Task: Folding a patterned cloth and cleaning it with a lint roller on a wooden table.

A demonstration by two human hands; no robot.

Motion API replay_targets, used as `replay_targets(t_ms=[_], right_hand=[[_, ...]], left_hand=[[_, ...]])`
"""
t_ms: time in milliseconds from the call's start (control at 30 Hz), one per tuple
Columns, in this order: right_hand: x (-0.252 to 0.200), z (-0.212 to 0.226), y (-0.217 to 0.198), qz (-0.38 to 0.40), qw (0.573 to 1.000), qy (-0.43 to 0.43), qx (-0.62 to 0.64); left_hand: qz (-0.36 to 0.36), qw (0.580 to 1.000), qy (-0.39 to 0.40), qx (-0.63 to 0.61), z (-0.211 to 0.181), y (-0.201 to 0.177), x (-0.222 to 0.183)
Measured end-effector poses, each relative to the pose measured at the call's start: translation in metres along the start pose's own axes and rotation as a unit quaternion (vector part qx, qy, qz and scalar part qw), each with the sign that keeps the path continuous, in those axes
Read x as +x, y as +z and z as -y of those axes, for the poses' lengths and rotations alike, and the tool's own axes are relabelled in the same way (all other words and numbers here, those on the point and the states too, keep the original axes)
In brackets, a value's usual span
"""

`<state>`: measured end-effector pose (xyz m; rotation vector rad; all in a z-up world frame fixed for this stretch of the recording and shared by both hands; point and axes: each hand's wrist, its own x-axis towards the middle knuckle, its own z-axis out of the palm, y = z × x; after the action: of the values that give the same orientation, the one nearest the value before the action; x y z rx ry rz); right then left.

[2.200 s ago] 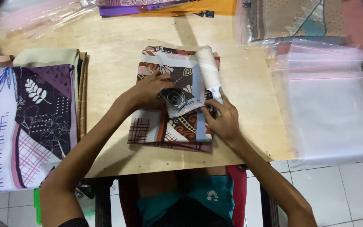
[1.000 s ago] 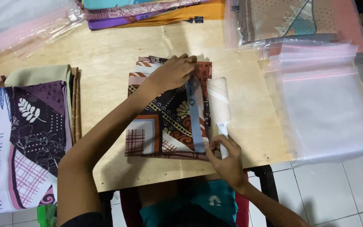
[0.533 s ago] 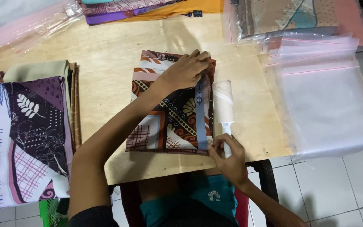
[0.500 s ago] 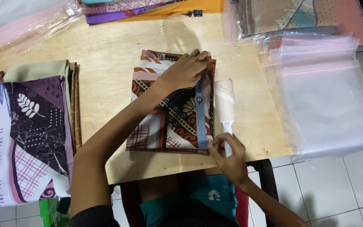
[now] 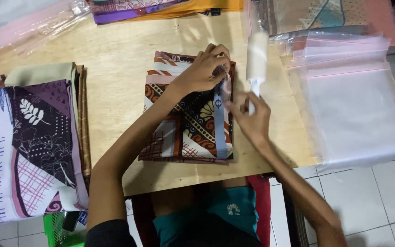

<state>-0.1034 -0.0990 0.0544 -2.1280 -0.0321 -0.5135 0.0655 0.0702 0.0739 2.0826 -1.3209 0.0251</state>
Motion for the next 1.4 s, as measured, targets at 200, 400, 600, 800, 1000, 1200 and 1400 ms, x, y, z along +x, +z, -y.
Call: replay_targets(t_ms=[200, 400, 600, 800, 1000, 1200, 1400], right_hand=[[0.056, -0.009, 0.018, 0.026, 0.998, 0.045, -0.048], [0.055, -0.015, 0.031, 0.000, 1.000, 0.012, 0.008], [0.057, -0.027, 0.038, -0.017, 1.000, 0.026, 0.006], [0.060, -0.017, 0.030, 0.002, 0.998, 0.051, 0.022], [0.058, -0.034, 0.027, 0.002, 0.998, 0.058, -0.024], [0.058, -0.034, 0.018, 0.017, 0.994, 0.088, -0.061], [0.057, -0.040, 0.010, 0.030, 0.990, 0.088, -0.104]], left_hand=[[-0.017, 1.000, -0.011, -0.013, 0.006, 0.006, -0.003], [-0.066, 0.993, -0.032, 0.089, 0.012, -0.023, -0.039], [-0.028, 0.967, -0.212, 0.136, 0.079, -0.066, -0.133], [-0.032, 0.971, -0.219, 0.095, 0.088, -0.078, -0.158], [-0.085, 0.976, -0.201, -0.022, 0.081, -0.076, -0.146], [-0.079, 0.972, -0.207, -0.081, 0.062, -0.082, -0.119], [-0.085, 0.977, -0.188, -0.056, 0.073, -0.067, -0.123]])
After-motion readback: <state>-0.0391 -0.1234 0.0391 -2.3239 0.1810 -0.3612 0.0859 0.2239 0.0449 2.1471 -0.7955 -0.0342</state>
